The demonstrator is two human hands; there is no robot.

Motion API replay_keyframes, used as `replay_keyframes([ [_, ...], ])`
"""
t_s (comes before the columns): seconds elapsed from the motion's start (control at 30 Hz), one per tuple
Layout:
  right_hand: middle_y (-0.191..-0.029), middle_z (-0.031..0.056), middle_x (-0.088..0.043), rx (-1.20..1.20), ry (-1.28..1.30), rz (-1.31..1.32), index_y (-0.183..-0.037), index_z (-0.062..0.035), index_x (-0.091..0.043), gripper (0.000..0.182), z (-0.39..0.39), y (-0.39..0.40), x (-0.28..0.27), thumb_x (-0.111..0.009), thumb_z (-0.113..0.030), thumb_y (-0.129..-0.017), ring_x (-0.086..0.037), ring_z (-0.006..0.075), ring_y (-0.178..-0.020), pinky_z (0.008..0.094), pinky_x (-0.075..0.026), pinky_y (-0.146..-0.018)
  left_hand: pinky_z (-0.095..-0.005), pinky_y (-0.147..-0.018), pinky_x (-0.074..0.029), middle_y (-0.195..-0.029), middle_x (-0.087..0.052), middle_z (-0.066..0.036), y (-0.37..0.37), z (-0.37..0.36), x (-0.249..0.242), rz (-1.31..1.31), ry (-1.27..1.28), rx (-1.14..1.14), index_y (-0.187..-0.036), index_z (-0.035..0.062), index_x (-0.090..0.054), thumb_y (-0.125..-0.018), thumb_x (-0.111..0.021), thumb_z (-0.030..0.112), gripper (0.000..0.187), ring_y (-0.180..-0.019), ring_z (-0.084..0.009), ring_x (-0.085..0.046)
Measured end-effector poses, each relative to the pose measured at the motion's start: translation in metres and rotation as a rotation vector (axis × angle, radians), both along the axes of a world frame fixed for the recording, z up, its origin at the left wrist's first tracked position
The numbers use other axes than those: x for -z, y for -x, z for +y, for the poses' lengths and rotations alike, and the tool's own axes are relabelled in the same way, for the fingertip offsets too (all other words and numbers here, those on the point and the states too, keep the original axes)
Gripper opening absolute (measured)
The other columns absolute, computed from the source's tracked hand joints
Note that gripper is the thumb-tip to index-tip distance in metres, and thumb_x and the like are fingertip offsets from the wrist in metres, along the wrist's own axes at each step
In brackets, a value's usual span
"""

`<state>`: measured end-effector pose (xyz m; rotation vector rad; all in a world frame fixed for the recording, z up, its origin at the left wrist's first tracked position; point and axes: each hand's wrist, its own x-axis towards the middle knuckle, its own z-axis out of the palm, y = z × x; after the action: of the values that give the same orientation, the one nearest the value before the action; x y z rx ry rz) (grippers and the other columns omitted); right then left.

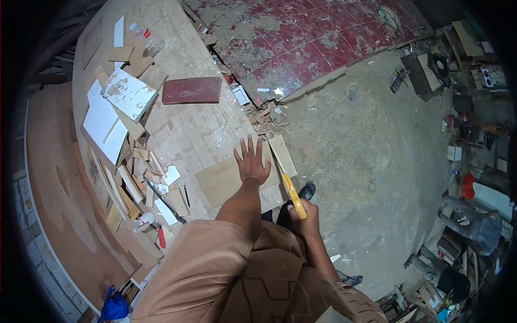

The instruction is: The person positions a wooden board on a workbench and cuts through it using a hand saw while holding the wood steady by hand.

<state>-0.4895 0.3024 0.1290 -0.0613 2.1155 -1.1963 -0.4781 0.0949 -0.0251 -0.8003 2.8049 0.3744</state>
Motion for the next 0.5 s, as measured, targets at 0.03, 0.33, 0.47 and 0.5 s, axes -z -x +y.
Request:
replay_keyframes([
  [0.03, -0.068, 0.0189, -0.060, -0.010, -0.016, -0.007, -0.083, 0.0002, -0.062, 0.024, 0.001, -0.010, -0.001, -0.070, -0.022, -0.086, -0.060, 0.0252, -0.057, 0.0391, -0.048, -0.058, -0.0651, -0.120, -0.001, -0.169, -0.008, -0.016, 0.001, 0.001, -0.002, -0.008, 0.004, -0.002, -0.161, 0.0167, -0.021, -0.089, -0.052, 0.042, 0.083, -0.155, -0.0410, -0.004],
  [0.33, -0.064, 0.0179, -0.059, -0.029, -0.037, -0.058, -0.083, -0.0009, -0.062, 0.019, 0.058, -0.044, -0.058, -0.071, -0.017, -0.083, -0.063, 0.0262, -0.055, 0.0377, -0.049, -0.056, -0.0652, -0.120, -0.002, -0.169, -0.007, -0.015, 0.001, 0.000, -0.003, -0.028, -0.004, -0.003, -0.162, 0.0181, -0.019, -0.089, -0.053, 0.042, 0.084, -0.155, -0.0402, -0.004],
  [0.47, -0.061, 0.0183, -0.057, -0.104, 0.034, 0.194, -0.078, -0.0009, -0.060, 0.020, 0.029, -0.026, -0.009, -0.070, -0.018, -0.084, -0.061, 0.0305, -0.053, 0.0401, -0.047, -0.054, -0.0653, -0.120, -0.003, -0.169, -0.007, -0.015, 0.001, -0.001, -0.001, -0.052, -0.009, -0.008, -0.162, 0.0188, -0.019, -0.089, -0.053, 0.042, 0.084, -0.155, -0.0405, -0.003],
  [0.5, -0.061, 0.0188, -0.057, -0.133, 0.059, 0.283, -0.077, -0.0004, -0.060, 0.022, 0.015, -0.016, 0.009, -0.070, -0.019, -0.084, -0.061, 0.0321, -0.053, 0.0407, -0.046, -0.053, -0.0654, -0.120, -0.003, -0.169, -0.007, -0.015, 0.002, -0.002, 0.000, -0.022, -0.003, -0.002, -0.162, 0.0192, -0.019, -0.089, -0.053, 0.042, 0.084, -0.155, -0.0405, -0.003],
])
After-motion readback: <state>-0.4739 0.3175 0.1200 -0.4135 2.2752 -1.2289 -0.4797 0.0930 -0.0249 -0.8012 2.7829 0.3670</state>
